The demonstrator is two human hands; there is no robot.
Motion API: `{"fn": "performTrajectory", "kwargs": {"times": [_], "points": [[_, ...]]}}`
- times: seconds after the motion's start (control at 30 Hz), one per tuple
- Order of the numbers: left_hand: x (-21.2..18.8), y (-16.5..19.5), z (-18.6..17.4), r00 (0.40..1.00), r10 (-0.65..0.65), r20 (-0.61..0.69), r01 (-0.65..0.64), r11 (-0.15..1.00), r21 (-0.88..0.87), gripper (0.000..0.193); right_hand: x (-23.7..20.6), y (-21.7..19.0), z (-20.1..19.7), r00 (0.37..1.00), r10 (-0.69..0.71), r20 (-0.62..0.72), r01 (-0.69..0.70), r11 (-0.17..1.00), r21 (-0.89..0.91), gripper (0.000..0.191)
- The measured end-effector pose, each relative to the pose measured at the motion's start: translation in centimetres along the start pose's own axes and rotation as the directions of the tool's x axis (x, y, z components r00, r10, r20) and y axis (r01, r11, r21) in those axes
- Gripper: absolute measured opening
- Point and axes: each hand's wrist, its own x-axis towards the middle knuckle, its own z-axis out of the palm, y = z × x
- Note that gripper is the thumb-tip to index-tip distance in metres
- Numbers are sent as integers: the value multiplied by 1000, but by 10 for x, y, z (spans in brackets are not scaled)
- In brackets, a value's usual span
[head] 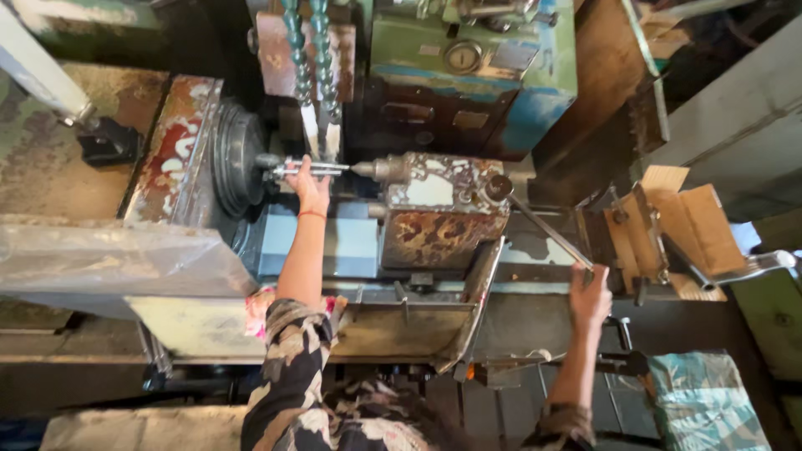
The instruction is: The person repeatedly picks small cylindrical metal parts from a green bin, places them into a lathe chuck, and operates the machine to machine the parts. After each cycle, the person removes the part and returns it to the bin, repeating the process.
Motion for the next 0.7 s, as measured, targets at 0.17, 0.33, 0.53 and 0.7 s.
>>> {"fn": "performTrajectory", "kwargs": {"times": [0.17, 0.33, 0.53, 0.7], "points": [[-21, 7, 15, 994, -9, -105, 12, 1000, 26, 63, -1, -37, -19, 999, 37, 30, -36, 998, -49, 72], [-25, 23, 51, 987, 12, -161, 8, 992, 125, 58, 1, -64, -63, 995, -95, -4, 95, 992, 82, 74], [-17, 34, 153, 930, 285, -231, -228, 942, 245, 33, -68, -40, -71, 838, 545, -25, -202, 352, 914, 40], [-95, 74, 141, 884, 387, 263, -426, 898, 111, 26, -207, 21, -26, 690, 620, 374, -650, 304, 696, 49]]}}
